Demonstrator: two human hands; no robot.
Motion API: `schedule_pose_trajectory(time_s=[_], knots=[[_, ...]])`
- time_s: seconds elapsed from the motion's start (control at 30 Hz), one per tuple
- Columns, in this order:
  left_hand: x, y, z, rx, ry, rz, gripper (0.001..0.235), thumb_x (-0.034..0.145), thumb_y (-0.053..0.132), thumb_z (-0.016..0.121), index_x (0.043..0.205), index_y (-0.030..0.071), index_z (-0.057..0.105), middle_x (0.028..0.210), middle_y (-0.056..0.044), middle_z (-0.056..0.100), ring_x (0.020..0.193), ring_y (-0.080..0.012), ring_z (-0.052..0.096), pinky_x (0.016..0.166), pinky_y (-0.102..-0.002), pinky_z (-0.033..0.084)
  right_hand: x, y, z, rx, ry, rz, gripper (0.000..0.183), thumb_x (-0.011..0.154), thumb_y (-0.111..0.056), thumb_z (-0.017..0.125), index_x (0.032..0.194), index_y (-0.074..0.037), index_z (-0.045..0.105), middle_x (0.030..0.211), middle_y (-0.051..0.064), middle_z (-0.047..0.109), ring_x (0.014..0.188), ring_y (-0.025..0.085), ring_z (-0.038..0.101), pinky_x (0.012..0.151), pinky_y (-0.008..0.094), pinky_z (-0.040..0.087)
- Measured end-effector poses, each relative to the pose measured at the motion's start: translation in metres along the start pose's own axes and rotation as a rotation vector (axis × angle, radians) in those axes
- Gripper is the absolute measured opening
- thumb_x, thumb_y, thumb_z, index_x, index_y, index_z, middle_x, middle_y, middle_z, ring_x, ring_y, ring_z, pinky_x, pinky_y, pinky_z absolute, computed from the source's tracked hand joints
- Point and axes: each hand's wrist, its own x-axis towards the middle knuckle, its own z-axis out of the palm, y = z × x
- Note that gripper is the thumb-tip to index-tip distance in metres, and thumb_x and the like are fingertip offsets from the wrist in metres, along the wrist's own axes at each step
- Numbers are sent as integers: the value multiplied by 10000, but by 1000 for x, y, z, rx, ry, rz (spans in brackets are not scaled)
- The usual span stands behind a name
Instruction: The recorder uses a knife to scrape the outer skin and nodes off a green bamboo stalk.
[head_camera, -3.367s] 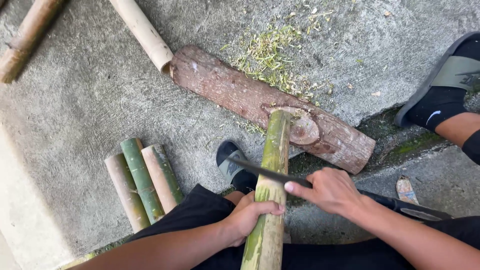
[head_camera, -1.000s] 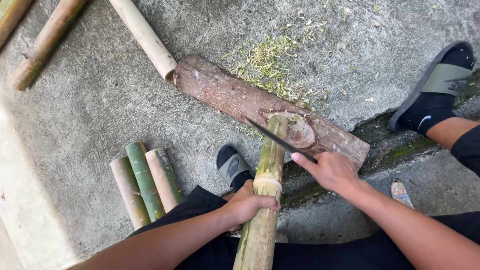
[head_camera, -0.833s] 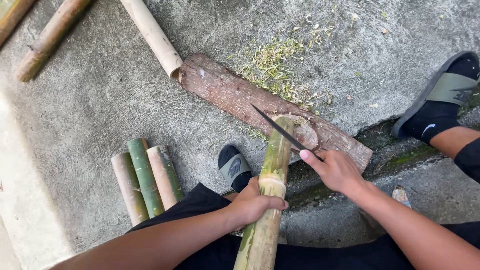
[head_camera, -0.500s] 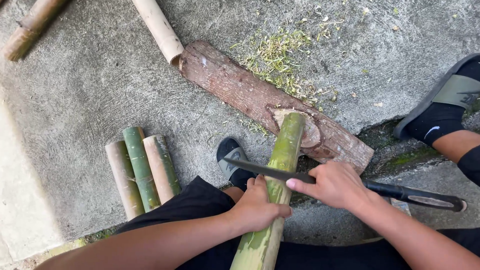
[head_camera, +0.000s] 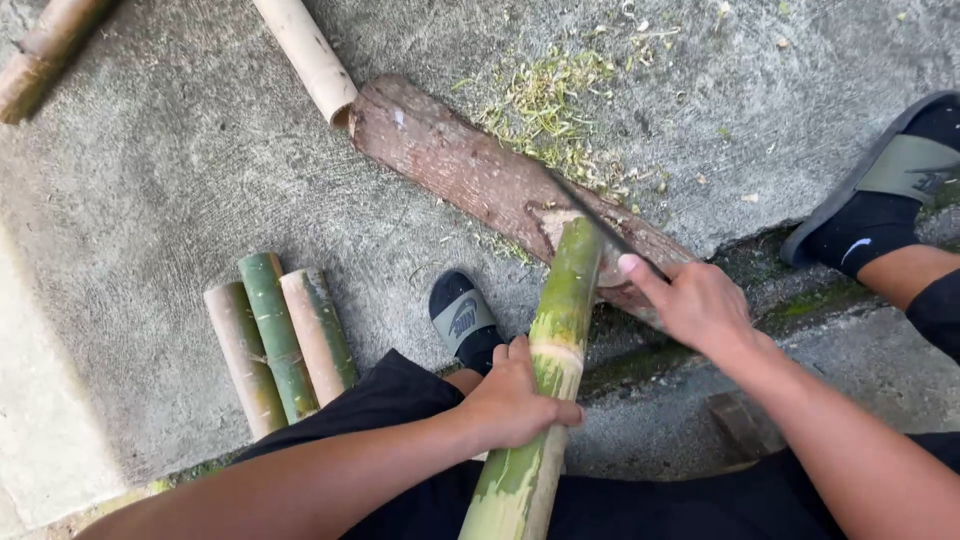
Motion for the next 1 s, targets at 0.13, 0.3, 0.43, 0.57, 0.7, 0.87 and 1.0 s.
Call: schedule_pose_trajectory(time_s=[0.13,0.3,0.43,0.57,0.7,0.87,1.0], knots=[[12,1,-14,14,-4,52,1108,623,461,900,1369,-136,338,1293,-303,481,1242,-391,530,1067,-381,454,2,1,-34,267,150,-81,847,904,-845,292,529,-115,499,464,57,460,505,206,489,538,448,382],[32,-19,-20,-506,-176,-46,773,657,264,755,1305,-55,479,1055,-201,680,932,-309,721,841,-422,604,-42,-18,-125,835,123,-221,815,927,-824,268,610,-81,376,539,16,400,501,182,497,513,383,449],[30,-22,-22,-849,-344,-38,731,667,235,682,1333,36,457,1057,-163,657,931,-270,703,825,-428,605,-66,19,-189,941,157,-355,795,964,-819,258,651,-97,369,536,24,362,491,182,428,546,360,444],[27,-12,-19,-649,-248,-53,795,692,274,700,1390,44,397,1111,-175,662,978,-285,717,829,-428,615,-66,59,-208,977,231,-548,803,1082,-801,259,677,-108,299,545,33,329,494,181,366,532,347,398],[34,25,-16,-146,-39,-85,947,661,333,784,1386,-73,331,1172,-272,672,997,-351,743,797,-472,636,-55,74,-209,848,354,-529,811,1029,-826,224,694,-88,254,511,79,287,482,248,337,514,403,372],[99,58,-4,368,45,-135,1233,686,429,827,1526,-87,87,1350,-339,521,1156,-435,648,978,-439,566,-63,72,-225,979,296,-536,882,1043,-865,117,650,-88,262,496,91,299,478,264,364,543,428,392],[177,63,1,547,87,-202,1302,749,431,828,1576,-126,-9,1421,-361,518,1263,-454,603,1086,-435,492,-68,62,-240,1008,290,-600,918,1033,-906,128,651,-84,268,506,101,299,492,274,362,556,430,400]])
